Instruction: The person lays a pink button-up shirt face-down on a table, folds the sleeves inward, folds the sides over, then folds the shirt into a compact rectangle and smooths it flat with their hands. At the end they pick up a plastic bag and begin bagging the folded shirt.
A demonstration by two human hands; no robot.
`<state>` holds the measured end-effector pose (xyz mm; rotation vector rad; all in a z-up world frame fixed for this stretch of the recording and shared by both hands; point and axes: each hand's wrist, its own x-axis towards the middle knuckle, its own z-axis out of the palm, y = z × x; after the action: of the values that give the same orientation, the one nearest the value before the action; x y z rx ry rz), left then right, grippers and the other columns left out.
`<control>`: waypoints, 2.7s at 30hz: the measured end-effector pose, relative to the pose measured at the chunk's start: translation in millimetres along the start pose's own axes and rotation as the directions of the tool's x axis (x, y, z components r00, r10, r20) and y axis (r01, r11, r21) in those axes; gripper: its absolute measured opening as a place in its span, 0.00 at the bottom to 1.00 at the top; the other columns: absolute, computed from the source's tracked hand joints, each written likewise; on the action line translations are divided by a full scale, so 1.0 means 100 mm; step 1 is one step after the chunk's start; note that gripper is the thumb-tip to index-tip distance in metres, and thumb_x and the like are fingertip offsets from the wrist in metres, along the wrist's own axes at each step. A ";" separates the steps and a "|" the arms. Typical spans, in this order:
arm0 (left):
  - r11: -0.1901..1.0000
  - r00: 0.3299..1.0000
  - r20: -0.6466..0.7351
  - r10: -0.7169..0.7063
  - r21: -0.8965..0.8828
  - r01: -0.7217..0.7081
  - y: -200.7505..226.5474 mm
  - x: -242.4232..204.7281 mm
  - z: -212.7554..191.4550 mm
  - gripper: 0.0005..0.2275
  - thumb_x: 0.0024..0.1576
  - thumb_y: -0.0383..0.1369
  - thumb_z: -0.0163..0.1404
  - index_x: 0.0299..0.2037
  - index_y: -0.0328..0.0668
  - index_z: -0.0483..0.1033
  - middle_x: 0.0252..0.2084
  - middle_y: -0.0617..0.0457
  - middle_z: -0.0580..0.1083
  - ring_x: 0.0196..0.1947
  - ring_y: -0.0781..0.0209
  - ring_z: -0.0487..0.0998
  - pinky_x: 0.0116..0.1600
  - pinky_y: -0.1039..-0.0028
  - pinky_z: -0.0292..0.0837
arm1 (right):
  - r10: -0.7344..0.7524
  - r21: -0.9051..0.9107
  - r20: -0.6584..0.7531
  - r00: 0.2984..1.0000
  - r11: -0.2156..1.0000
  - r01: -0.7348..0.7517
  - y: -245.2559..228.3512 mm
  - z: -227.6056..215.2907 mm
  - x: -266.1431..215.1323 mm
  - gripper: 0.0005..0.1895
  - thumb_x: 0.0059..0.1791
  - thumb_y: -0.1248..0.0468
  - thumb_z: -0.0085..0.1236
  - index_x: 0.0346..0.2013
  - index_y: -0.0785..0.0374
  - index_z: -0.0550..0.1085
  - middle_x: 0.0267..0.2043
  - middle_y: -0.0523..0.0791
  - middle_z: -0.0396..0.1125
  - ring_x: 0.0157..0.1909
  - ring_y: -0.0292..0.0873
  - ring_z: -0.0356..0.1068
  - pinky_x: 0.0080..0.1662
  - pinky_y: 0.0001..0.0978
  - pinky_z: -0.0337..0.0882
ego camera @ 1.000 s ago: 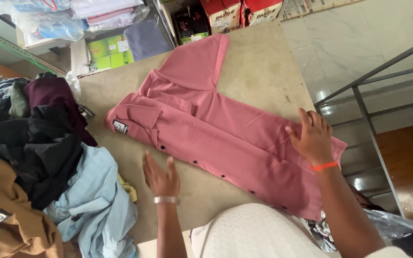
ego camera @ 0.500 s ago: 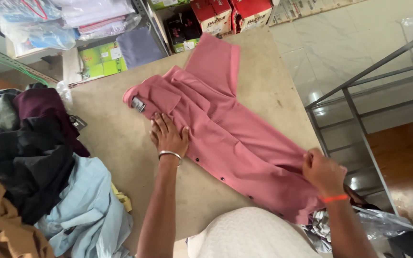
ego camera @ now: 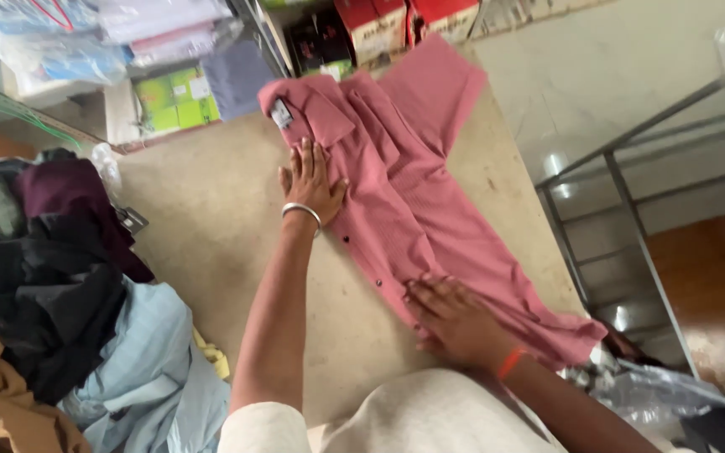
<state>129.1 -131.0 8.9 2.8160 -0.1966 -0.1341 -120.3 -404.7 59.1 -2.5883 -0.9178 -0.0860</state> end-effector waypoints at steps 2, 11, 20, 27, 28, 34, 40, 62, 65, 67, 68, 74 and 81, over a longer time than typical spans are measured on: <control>1.000 1.000 0.000 -0.001 0.018 0.001 0.02 0.11 0.00 0.43 0.58 0.54 0.46 0.77 0.38 0.39 0.80 0.43 0.39 0.79 0.39 0.35 0.75 0.38 0.33 | -0.004 -0.051 0.065 0.998 0.999 0.007 0.01 0.12 0.13 0.39 0.47 0.43 0.55 0.68 0.59 0.63 0.73 0.52 0.54 0.74 0.58 0.48 0.68 0.60 0.47; 0.934 0.938 -0.305 -0.163 -0.353 0.048 0.11 -0.47 0.00 0.40 0.57 0.40 0.53 0.77 0.35 0.44 0.77 0.34 0.49 0.76 0.38 0.51 0.74 0.49 0.48 | -0.014 -0.052 -0.013 1.000 0.999 0.013 0.00 0.22 0.48 0.40 0.45 0.44 0.55 0.69 0.52 0.62 0.74 0.51 0.51 0.76 0.59 0.43 0.68 0.68 0.42; 0.927 0.918 -0.367 -0.153 -0.374 0.005 0.52 -2.13 0.27 0.33 0.57 0.36 0.53 0.71 0.29 0.55 0.69 0.28 0.64 0.69 0.33 0.63 0.69 0.50 0.59 | 0.223 -0.072 0.039 0.974 0.973 -0.220 -0.18 0.39 1.24 0.42 0.47 0.45 0.54 0.72 0.55 0.57 0.76 0.52 0.47 0.77 0.60 0.39 0.69 0.68 0.39; 0.959 0.937 -0.340 -0.085 -0.282 -0.016 0.61 -2.74 0.24 0.32 0.58 0.37 0.53 0.70 0.28 0.56 0.65 0.28 0.67 0.67 0.31 0.64 0.69 0.50 0.56 | 0.214 -0.281 -0.053 0.975 0.934 -0.220 -0.43 0.82 0.97 0.40 0.50 0.44 0.46 0.74 0.58 0.57 0.79 0.51 0.43 0.80 0.58 0.36 0.71 0.68 0.33; 0.959 0.937 -0.338 -0.088 -0.282 -0.011 0.60 -2.82 0.27 0.32 0.58 0.37 0.53 0.70 0.28 0.56 0.65 0.28 0.67 0.67 0.31 0.64 0.69 0.50 0.56 | 0.212 -0.280 -0.050 0.976 0.935 -0.217 -0.48 0.84 0.91 0.40 0.50 0.44 0.46 0.74 0.58 0.57 0.79 0.51 0.43 0.80 0.58 0.36 0.71 0.68 0.33; 0.951 0.935 -0.313 -0.168 -0.300 0.071 0.57 -3.23 0.43 0.31 0.60 0.39 0.51 0.70 0.30 0.57 0.64 0.31 0.68 0.67 0.35 0.66 0.70 0.50 0.56 | 0.175 -0.261 -0.040 0.984 0.949 -0.180 -0.70 0.55 0.82 0.42 0.52 0.38 0.42 0.74 0.60 0.57 0.79 0.54 0.42 0.81 0.58 0.33 0.71 0.69 0.35; 0.965 0.946 -0.303 -0.117 -0.259 0.036 0.75 -3.18 0.22 0.31 0.60 0.42 0.49 0.69 0.27 0.58 0.65 0.30 0.69 0.66 0.36 0.65 0.65 0.50 0.58 | 0.136 0.240 0.382 0.914 0.941 -0.240 -0.07 -0.05 1.06 0.42 0.50 0.36 0.47 0.72 0.57 0.60 0.76 0.52 0.48 0.74 0.56 0.52 0.66 0.65 0.50; -0.045 0.868 0.391 -0.307 -0.917 0.397 0.71 -3.05 0.48 0.20 0.52 0.30 0.55 0.56 0.37 0.71 0.43 0.49 0.80 0.41 0.55 0.82 0.46 0.63 0.78 | 0.715 0.171 0.115 0.689 0.669 -0.723 0.97 -0.04 -0.15 0.16 0.51 0.54 0.58 0.42 0.64 0.75 0.35 0.55 0.75 0.40 0.60 0.75 0.42 0.49 0.73; -0.428 0.814 0.528 -0.242 -0.811 0.399 0.56 -3.21 0.59 0.20 0.54 0.29 0.53 0.57 0.33 0.71 0.49 0.49 0.79 0.48 0.59 0.80 0.53 0.66 0.77 | 0.702 0.217 0.150 0.696 0.663 -0.716 0.79 -0.07 -0.29 0.16 0.51 0.54 0.57 0.41 0.65 0.75 0.34 0.55 0.75 0.38 0.60 0.75 0.41 0.50 0.73; -0.431 0.831 0.506 -0.229 -0.819 0.380 0.46 -3.30 0.63 0.19 0.57 0.30 0.54 0.57 0.25 0.73 0.50 0.44 0.78 0.50 0.56 0.78 0.57 0.66 0.75 | 0.699 0.228 0.172 0.694 0.657 -0.718 0.63 -0.08 -0.30 0.16 0.51 0.54 0.57 0.41 0.65 0.74 0.34 0.55 0.74 0.37 0.60 0.75 0.40 0.51 0.73; -0.456 0.837 0.500 -0.224 -0.813 0.363 0.44 -3.34 0.57 0.19 0.57 0.29 0.55 0.57 0.23 0.72 0.51 0.42 0.78 0.50 0.53 0.78 0.57 0.64 0.75 | 0.691 0.186 0.209 0.692 0.666 -0.722 0.53 -0.06 -0.30 0.16 0.51 0.54 0.55 0.42 0.63 0.74 0.33 0.55 0.74 0.37 0.60 0.75 0.40 0.52 0.73; -0.543 0.756 0.527 -0.388 -0.794 0.275 0.04 -3.62 0.21 0.20 0.53 0.28 0.55 0.56 0.26 0.72 0.51 0.39 0.77 0.50 0.45 0.79 0.56 0.56 0.76 | 0.589 0.054 0.350 0.728 0.764 -0.643 -0.07 0.00 -0.23 0.16 0.51 0.52 0.50 0.44 0.59 0.73 0.33 0.53 0.74 0.37 0.60 0.75 0.41 0.55 0.73; -0.380 0.731 0.594 -0.336 -0.796 0.472 -0.71 -4.02 -0.06 0.24 0.52 0.30 0.58 0.58 0.23 0.73 0.50 0.41 0.80 0.48 0.50 0.81 0.53 0.63 0.75 | 0.316 0.101 0.619 0.719 0.876 -0.472 -0.17 -0.01 -0.18 0.21 0.49 0.44 0.54 0.41 0.57 0.77 0.33 0.52 0.74 0.38 0.58 0.75 0.41 0.53 0.73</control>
<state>-258.2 -1.9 20.7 0.9684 0.7458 -0.3844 -144.8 -404.1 62.1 -2.5215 -0.4649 0.9474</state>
